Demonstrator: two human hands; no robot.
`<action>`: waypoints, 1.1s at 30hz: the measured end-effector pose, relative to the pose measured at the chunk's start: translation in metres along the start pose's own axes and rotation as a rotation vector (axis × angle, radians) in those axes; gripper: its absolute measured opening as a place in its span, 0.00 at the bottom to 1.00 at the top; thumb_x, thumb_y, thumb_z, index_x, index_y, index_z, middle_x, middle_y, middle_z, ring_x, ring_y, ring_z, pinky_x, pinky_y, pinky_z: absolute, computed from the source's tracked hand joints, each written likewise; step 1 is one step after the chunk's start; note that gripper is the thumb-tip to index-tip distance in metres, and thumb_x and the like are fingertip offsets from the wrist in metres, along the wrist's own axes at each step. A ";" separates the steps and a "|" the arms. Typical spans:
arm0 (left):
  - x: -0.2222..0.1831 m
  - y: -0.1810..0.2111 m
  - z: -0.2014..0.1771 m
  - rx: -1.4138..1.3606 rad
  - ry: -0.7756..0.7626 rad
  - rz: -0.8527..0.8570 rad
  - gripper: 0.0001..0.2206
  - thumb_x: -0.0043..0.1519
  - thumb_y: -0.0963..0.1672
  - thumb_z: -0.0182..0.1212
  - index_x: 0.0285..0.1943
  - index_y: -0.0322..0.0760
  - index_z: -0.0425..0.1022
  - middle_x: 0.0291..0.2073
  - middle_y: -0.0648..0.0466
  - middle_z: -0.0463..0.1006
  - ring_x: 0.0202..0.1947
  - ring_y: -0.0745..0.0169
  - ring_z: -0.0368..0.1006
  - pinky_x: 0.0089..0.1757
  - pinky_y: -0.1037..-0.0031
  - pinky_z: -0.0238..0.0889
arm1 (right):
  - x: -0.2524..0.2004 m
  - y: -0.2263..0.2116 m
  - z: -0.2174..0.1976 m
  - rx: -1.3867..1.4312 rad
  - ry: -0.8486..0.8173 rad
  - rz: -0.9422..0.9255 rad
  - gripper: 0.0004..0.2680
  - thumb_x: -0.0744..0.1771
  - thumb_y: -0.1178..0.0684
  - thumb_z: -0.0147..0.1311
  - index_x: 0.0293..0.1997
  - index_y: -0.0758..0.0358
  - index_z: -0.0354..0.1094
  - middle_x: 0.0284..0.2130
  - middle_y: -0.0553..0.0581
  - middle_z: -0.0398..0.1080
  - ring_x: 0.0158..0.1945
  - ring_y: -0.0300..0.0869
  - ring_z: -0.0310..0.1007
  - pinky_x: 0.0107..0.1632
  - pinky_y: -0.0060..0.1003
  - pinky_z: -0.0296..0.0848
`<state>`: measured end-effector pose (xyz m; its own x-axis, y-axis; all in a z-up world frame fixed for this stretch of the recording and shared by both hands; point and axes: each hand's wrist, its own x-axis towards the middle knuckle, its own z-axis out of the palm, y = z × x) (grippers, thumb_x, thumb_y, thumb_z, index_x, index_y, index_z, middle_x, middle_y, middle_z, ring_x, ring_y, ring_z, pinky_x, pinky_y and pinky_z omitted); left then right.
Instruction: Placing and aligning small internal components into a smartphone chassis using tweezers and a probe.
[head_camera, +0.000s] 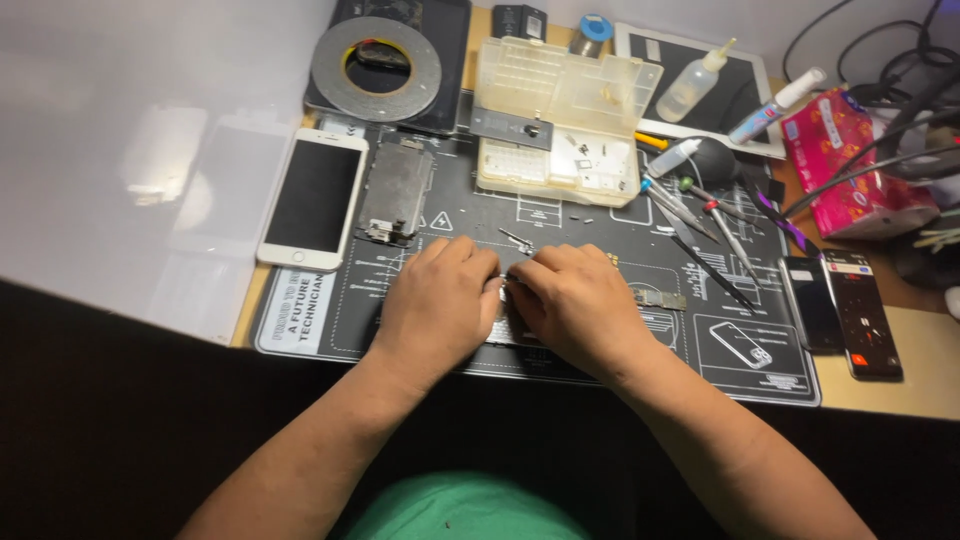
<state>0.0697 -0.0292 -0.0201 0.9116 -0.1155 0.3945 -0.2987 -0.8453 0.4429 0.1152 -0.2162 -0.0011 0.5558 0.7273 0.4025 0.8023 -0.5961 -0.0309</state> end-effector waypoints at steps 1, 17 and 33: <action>-0.002 0.000 -0.002 -0.008 -0.005 0.010 0.08 0.59 0.45 0.57 0.37 0.40 0.81 0.26 0.50 0.75 0.34 0.48 0.75 0.37 0.63 0.70 | 0.000 0.000 0.001 -0.007 -0.002 0.011 0.04 0.62 0.52 0.63 0.35 0.55 0.74 0.25 0.51 0.71 0.29 0.46 0.73 0.35 0.39 0.69; -0.004 -0.009 -0.001 -0.132 -0.072 -0.134 0.05 0.59 0.47 0.62 0.36 0.48 0.82 0.27 0.56 0.77 0.37 0.52 0.78 0.42 0.64 0.70 | -0.002 0.000 0.011 -0.043 0.070 -0.064 0.04 0.65 0.51 0.57 0.31 0.53 0.69 0.25 0.51 0.66 0.31 0.45 0.67 0.30 0.36 0.63; -0.004 -0.004 -0.003 -0.170 0.001 -0.159 0.03 0.55 0.46 0.62 0.32 0.48 0.79 0.26 0.54 0.76 0.36 0.50 0.77 0.41 0.63 0.70 | 0.000 0.010 0.003 0.188 -0.036 0.010 0.03 0.65 0.54 0.60 0.39 0.55 0.73 0.31 0.51 0.72 0.35 0.47 0.73 0.38 0.38 0.68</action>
<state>0.0666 -0.0236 -0.0209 0.9507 0.0127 0.3099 -0.1949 -0.7530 0.6286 0.1244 -0.2210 -0.0041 0.5688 0.7355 0.3681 0.8213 -0.5319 -0.2063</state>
